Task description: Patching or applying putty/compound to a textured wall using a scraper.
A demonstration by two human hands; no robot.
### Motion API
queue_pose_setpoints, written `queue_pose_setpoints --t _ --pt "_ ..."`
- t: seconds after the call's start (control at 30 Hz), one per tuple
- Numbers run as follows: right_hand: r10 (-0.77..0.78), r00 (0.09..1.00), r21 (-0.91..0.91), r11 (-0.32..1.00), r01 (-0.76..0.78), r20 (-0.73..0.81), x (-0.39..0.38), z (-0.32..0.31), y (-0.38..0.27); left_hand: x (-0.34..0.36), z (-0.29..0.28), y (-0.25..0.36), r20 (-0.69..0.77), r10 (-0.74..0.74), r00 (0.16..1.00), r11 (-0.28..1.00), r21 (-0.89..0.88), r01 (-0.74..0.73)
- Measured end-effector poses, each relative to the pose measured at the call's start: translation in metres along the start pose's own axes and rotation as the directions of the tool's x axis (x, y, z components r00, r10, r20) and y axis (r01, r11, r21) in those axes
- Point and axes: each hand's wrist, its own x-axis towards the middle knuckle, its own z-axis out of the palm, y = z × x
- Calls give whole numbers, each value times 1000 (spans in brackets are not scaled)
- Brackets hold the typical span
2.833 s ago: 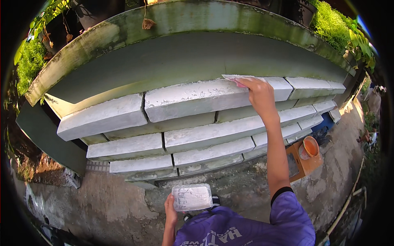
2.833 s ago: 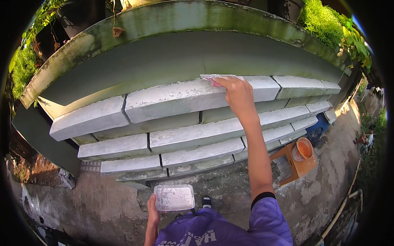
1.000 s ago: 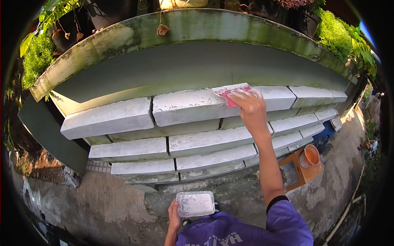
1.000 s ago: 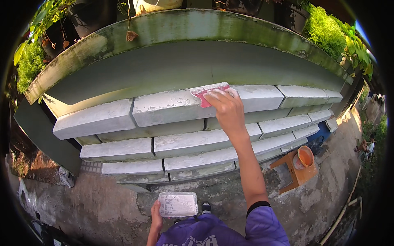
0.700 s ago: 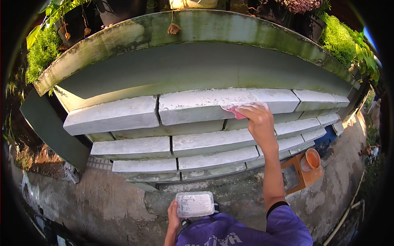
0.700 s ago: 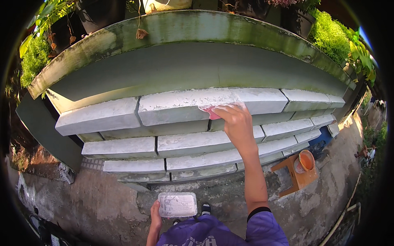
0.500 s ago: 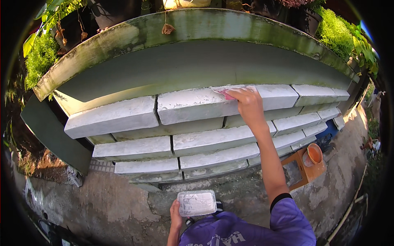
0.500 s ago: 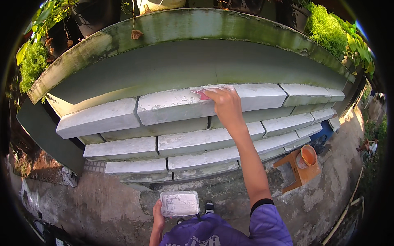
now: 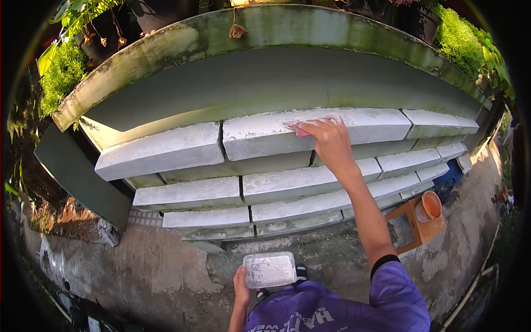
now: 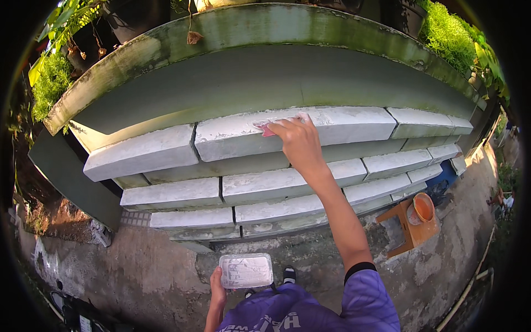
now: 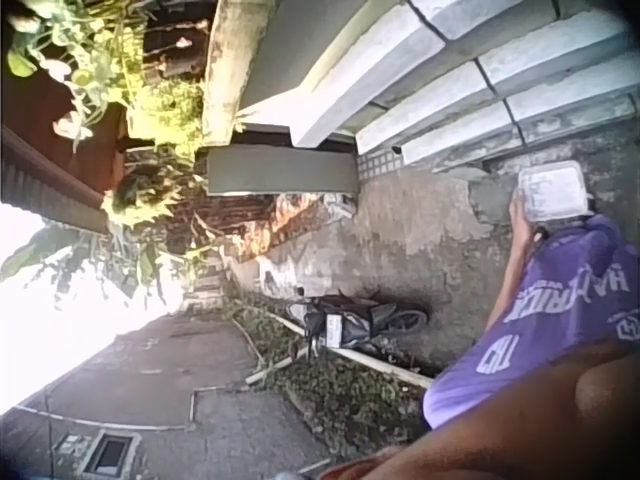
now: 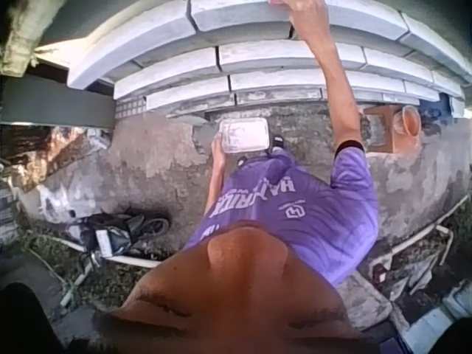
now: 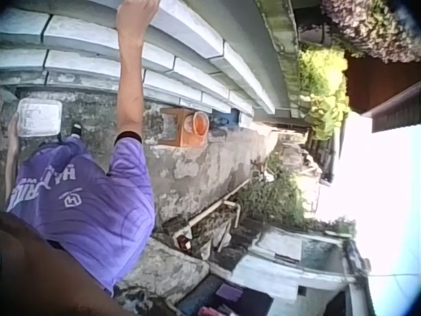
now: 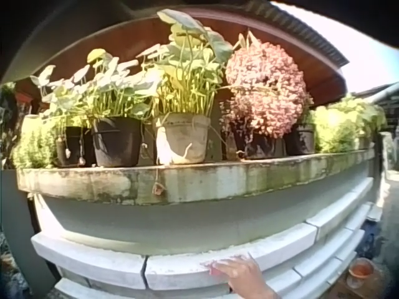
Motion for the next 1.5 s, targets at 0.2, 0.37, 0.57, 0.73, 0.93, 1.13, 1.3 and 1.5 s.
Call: queue_pose_setpoints --t 0.2,0.37,0.57,0.73,0.93,1.13,1.3,1.5 --pt "14 999 25 1000 -15 39 -14 -31 -24 -4 -3 3 -36 15 999 1000 -13 -15" --pt "41 995 -10 999 -42 -89 0 -19 -4 -3 -3 -4 -27 7 1000 1000 -18 -7" --pt "0 999 6 1000 0 36 -14 -19 -10 -7 0 6 -45 19 999 1000 9 -19" --pt "88 996 -46 995 -88 -8 -23 -45 8 -8 -4 6 -81 27 996 1000 -2 -27" --pt "90 995 28 996 -89 -31 -3 8 4 -1 -8 -2 -39 2 999 1000 -13 -3" --pt "78 989 7 997 -80 122 -11 -9 -44 -4 -4 1 -43 8 999 1000 3 -8" --pt "105 994 14 994 -105 44 1 -20 -37 -8 -4 0 -101 -2 995 1000 -1 2" --pt "92 980 60 993 -104 175 9 17 -23 -9 -3 7 -108 17 994 1000 14 -15"
